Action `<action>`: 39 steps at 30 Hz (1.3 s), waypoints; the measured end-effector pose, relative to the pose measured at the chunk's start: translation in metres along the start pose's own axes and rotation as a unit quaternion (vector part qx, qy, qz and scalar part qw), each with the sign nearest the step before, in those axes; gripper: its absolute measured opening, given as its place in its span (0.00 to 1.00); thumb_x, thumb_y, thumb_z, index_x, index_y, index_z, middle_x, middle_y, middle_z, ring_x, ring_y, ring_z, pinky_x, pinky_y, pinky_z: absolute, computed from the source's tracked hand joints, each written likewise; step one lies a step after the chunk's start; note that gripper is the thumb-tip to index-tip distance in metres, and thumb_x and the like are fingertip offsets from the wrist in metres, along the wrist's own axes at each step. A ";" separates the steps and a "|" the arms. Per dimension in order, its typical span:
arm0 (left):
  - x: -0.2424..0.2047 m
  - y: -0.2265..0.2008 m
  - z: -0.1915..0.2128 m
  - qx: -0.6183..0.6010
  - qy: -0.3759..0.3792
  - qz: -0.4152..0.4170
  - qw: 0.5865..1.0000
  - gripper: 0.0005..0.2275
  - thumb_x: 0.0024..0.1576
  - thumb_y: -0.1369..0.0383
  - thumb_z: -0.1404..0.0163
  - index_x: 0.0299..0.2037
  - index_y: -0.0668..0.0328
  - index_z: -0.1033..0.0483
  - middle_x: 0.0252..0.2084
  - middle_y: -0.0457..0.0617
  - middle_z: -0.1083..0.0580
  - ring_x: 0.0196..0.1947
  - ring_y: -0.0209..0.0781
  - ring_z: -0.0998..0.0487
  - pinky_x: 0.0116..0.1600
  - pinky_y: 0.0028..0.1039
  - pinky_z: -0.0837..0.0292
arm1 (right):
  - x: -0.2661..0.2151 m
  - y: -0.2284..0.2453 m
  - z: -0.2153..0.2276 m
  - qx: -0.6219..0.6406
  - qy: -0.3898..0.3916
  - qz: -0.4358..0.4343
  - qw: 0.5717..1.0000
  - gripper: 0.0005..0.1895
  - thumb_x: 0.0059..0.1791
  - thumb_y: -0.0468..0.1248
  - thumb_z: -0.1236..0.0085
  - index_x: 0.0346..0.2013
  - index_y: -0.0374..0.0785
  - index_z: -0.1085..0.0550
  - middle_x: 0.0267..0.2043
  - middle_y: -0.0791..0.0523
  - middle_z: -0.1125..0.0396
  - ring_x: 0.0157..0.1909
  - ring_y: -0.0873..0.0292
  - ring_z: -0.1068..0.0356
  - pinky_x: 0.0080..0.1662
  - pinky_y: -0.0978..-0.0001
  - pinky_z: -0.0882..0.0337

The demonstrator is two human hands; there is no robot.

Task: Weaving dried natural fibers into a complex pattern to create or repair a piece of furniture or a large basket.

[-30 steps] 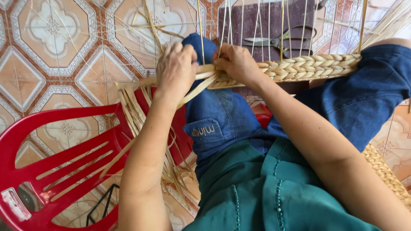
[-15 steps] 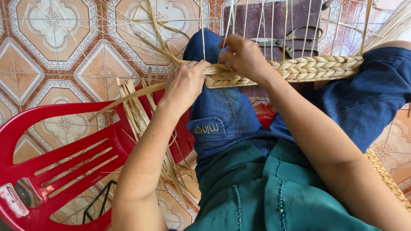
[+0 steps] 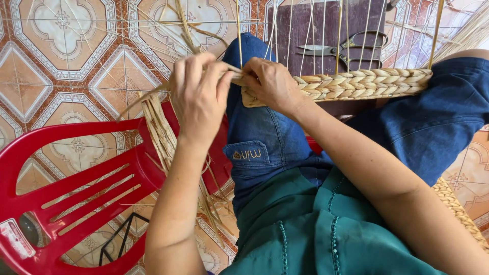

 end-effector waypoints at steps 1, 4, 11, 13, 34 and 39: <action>-0.010 0.002 -0.008 -0.071 0.009 0.019 0.997 0.09 0.55 0.66 0.37 0.36 0.59 0.23 0.40 0.50 0.22 0.45 0.49 0.24 0.52 0.37 0.29 | -0.001 -0.004 -0.002 -0.008 -0.014 -0.014 1.000 0.07 0.53 0.34 0.41 0.39 0.32 0.26 0.33 0.47 0.26 0.31 0.49 0.24 0.36 0.57 0.24; -0.021 -0.004 -0.026 -0.094 0.026 0.012 0.995 0.12 0.53 0.64 0.37 0.40 0.60 0.24 0.41 0.49 0.22 0.47 0.49 0.24 0.56 0.39 0.31 | 0.000 -0.009 -0.001 -0.005 -0.036 -0.038 0.999 0.07 0.54 0.34 0.43 0.40 0.32 0.30 0.31 0.46 0.27 0.32 0.46 0.24 0.36 0.54 0.25; -0.046 0.018 -0.090 -0.127 0.300 0.168 0.930 0.12 0.56 0.64 0.38 0.41 0.61 0.25 0.39 0.50 0.21 0.44 0.46 0.22 0.56 0.43 0.30 | -0.005 -0.016 0.002 0.079 -0.089 -0.106 0.987 0.09 0.55 0.35 0.46 0.43 0.33 0.34 0.31 0.48 0.27 0.32 0.47 0.22 0.35 0.57 0.24; -0.045 0.028 -0.101 -0.256 0.253 0.217 0.908 0.13 0.56 0.68 0.40 0.47 0.63 0.27 0.44 0.52 0.22 0.43 0.45 0.21 0.52 0.38 0.27 | -0.005 -0.015 0.003 0.077 -0.107 -0.104 0.986 0.08 0.56 0.34 0.46 0.43 0.33 0.34 0.31 0.47 0.27 0.33 0.46 0.22 0.35 0.56 0.25; -0.091 0.056 -0.199 -0.613 0.105 0.461 0.634 0.13 0.66 0.63 0.51 0.49 0.65 0.20 0.39 0.44 0.23 0.40 0.31 0.25 0.48 0.22 0.26 | 0.015 -0.042 -0.016 -0.010 -0.012 -0.086 0.996 0.08 0.50 0.34 0.45 0.40 0.37 0.21 0.38 0.44 0.29 0.39 0.43 0.27 0.46 0.51 0.27; -0.104 0.052 -0.220 -0.678 0.056 0.489 0.546 0.11 0.62 0.66 0.46 0.47 0.66 0.22 0.39 0.47 0.23 0.38 0.36 0.25 0.46 0.28 0.26 | 0.016 -0.035 -0.020 -0.006 0.035 -0.121 0.992 0.10 0.51 0.34 0.47 0.42 0.38 0.20 0.39 0.44 0.29 0.40 0.44 0.26 0.49 0.51 0.27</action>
Point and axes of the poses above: each hand's wrist, its own x-axis towards the middle knuckle, its own z-axis out of the back of the hand, y = z × x, the point moved 8 cm from there along x, towards the middle knuckle
